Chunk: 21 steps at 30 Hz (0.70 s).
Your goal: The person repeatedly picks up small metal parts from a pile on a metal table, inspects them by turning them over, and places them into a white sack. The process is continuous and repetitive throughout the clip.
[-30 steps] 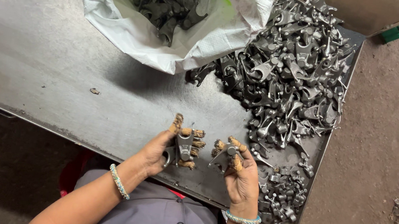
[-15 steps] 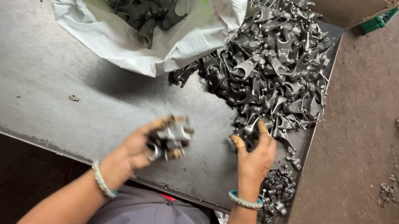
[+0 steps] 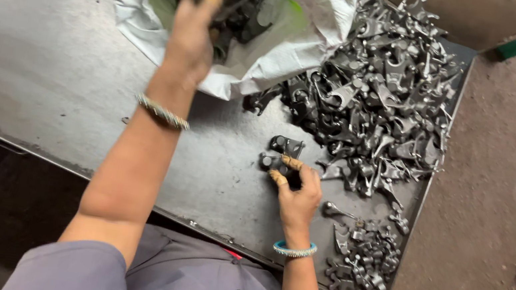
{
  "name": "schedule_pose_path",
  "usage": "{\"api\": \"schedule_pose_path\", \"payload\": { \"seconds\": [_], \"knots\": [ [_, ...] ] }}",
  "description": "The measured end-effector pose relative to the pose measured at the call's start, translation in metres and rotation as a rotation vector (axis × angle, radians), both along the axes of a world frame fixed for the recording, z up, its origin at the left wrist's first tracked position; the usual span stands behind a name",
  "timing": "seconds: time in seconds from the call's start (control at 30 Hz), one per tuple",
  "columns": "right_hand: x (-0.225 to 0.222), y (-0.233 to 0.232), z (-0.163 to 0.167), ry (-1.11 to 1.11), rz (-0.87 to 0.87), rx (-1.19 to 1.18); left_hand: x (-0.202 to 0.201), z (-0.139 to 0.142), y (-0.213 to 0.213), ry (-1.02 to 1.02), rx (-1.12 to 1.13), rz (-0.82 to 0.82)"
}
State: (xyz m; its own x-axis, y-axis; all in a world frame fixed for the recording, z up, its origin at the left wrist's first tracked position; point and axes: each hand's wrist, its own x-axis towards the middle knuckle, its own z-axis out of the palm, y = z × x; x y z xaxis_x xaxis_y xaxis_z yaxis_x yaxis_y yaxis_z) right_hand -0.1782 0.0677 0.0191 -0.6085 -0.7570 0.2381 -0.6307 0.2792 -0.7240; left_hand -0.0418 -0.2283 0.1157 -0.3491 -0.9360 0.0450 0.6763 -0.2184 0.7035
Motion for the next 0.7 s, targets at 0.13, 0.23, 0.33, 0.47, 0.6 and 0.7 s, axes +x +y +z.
{"api": "schedule_pose_path", "payload": {
  "seconds": [0.13,0.23,0.33,0.47,0.6,0.7],
  "knots": [
    [0.009,0.007,-0.001,-0.544,0.144,-0.257,0.024,-0.011,0.062,-0.409,-0.328,0.235],
    [0.005,0.022,0.003,-0.741,0.262,-0.334,0.046,-0.020,0.113,-0.535,-0.454,0.247],
    [-0.001,0.039,0.002,-1.297,0.053,-0.222,0.053,-0.033,0.148,-0.596,-0.370,0.156],
    [-0.007,0.058,-0.006,-1.668,0.019,-0.309,0.055,-0.055,0.177,-0.568,-0.221,0.018],
    [-0.008,0.068,-0.015,-1.709,-0.129,-0.248,0.050,-0.075,0.202,-0.530,-0.222,-0.065],
    [-0.006,0.067,-0.017,-1.701,-0.221,-0.188,0.041,-0.084,0.216,-0.560,-0.107,-0.181]
  ]
}}
